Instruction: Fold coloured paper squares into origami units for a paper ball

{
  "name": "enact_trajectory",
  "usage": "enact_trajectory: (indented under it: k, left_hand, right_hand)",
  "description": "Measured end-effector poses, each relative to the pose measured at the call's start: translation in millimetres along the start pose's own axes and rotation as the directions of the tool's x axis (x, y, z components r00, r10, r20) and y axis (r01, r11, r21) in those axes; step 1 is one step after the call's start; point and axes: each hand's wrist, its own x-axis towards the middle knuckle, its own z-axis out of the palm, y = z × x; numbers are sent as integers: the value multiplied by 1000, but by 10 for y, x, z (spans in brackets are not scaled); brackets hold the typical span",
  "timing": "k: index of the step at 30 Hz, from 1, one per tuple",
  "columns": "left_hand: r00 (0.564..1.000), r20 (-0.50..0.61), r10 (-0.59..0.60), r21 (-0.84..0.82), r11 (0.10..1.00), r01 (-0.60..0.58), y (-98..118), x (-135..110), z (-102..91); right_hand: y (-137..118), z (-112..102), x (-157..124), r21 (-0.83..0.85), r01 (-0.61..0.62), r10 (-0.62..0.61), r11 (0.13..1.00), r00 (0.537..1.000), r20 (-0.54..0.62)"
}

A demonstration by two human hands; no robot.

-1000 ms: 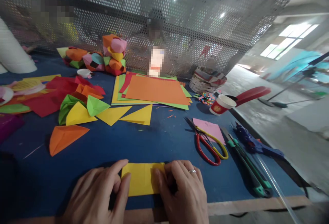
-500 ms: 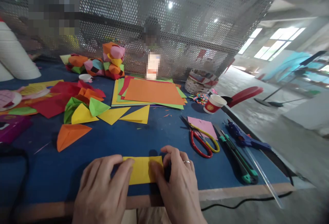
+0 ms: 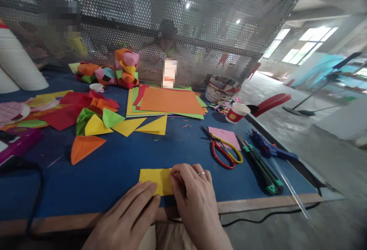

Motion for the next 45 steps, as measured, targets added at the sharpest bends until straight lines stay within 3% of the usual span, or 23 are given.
enact_trajectory:
  k: [11,25,36,40,45]
  left_hand:
    - [1000,-21,-7,-43,999,6,39,-12,48]
    - [1000,8,25,-32,999,-25,-27,-89,78]
    - [1000,-12,-27,-66,997,26,-17,-56,77]
    - [1000,-2,-22,-67,998,22,-34,-48,68]
    - [1000,20,-11,-54,998,12,-31,-16,33]
  right_hand:
    - [-94,-67,-19,53,-69,68,996,997,29]
    - [77,-189,-107,57,-53,50,997,998,39]
    - [207,-282,-182,69,-80,76,994,995,57]
    - [189,-294,-190,79,1,-2,997,1000,11]
    - [86,-247,-203,175,252,-242,952,967,-73]
